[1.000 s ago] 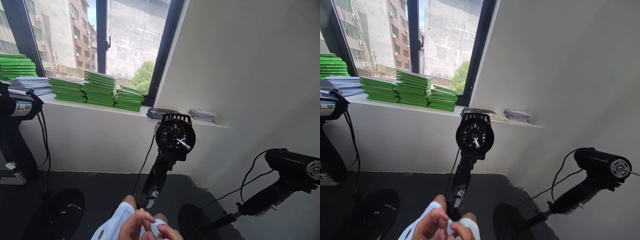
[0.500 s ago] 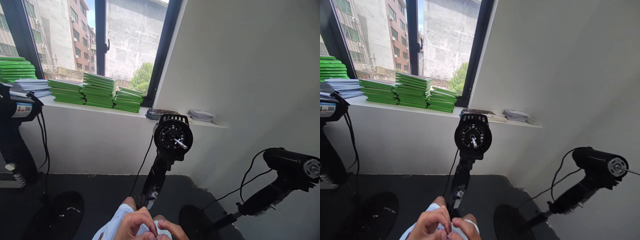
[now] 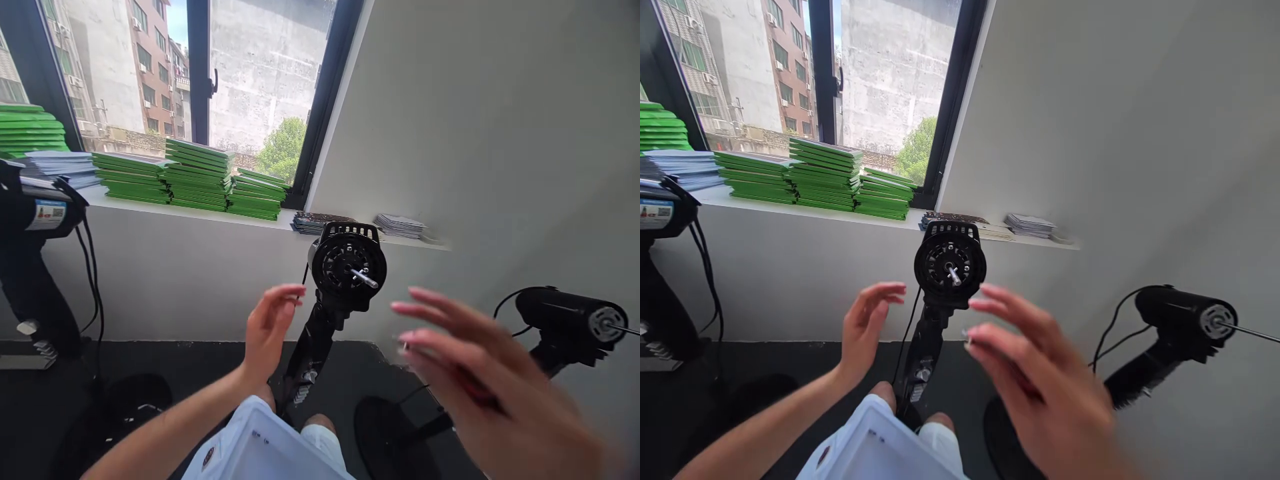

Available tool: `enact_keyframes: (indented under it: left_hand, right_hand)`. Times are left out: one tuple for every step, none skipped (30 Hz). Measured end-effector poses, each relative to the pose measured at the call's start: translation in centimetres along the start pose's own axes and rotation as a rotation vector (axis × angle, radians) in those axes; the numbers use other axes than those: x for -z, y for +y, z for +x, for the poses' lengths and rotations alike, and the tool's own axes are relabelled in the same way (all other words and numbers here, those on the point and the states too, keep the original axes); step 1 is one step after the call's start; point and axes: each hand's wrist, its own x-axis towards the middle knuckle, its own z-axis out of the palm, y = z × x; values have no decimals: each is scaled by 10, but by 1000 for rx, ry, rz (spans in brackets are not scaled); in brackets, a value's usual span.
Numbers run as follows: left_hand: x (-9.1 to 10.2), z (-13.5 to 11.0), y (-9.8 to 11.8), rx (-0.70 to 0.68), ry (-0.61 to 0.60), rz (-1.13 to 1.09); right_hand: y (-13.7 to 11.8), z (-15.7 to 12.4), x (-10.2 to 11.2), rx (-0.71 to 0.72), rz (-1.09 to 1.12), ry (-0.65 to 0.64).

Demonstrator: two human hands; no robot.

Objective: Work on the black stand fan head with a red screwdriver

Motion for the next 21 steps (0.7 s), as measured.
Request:
enact_keyframes:
  left_hand:
    - [-6, 22, -2, -70, 22, -47]
    - [-12, 42, -5, -120, 22, -93]
    - [-18, 59, -9, -143, 10, -116]
    - [-24, 72, -14, -151, -18, -121]
    - [-28, 82, -19, -145, -71, -119]
    - [-31, 88, -26, -131, -143, -109]
    - [-32, 92, -34, -124, -223, -95]
    - [-31, 93, -42, -133, -302, -79]
    - [-30, 93, -50, -161, -370, -59]
    - [-27, 92, -57, -204, -414, -31]
    - [-24, 90, -64, -256, -436, 5]
    - [-20, 89, -69, -308, -443, 46]
    - [-18, 88, -73, -349, -443, 89]
    - [-16, 88, -76, -379, -441, 129]
    - [-14, 88, -77, -405, -434, 162]
    - [-14, 89, -78, -430, -425, 185]
    - [-15, 89, -78, -451, -414, 200]
    - [-16, 89, -78, -464, -400, 209]
    - [-17, 89, -78, -469, -384, 212]
    - [-19, 89, -79, -467, -367, 209]
    - [-20, 88, -79, -460, -350, 202]
  right_hand:
    - [4, 24, 2, 2, 3, 14]
    - [9, 45, 1, -21, -12, 9]
    - [13, 64, -2, -28, -14, -57]
    - [17, 79, -7, -3, -9, -122]
    - [22, 91, -14, 10, -25, -199]
    - [26, 100, -21, 18, -49, -275]
    - [29, 107, -28, 14, -79, -340]
    - [33, 112, -35, 2, -111, -402]
    - [35, 115, -41, -9, -137, -458]
    - [37, 118, -46, -16, -159, -507]
    - [39, 121, -49, -15, -181, -552]
    - [40, 123, -52, -8, -207, -593]
    - [41, 126, -53, 0, -239, -637]
    - [41, 129, -53, 7, -274, -683]
    - [41, 132, -53, 16, -302, -727]
    - [41, 135, -53, 27, -320, -771]
    - [40, 138, -53, 37, -329, -810]
    - [40, 141, -53, 46, -331, -833]
    - [39, 142, -54, 54, -333, -843]
    - [39, 142, -55, 59, -338, -839]
    - [40, 142, -56, 64, -342, -823]
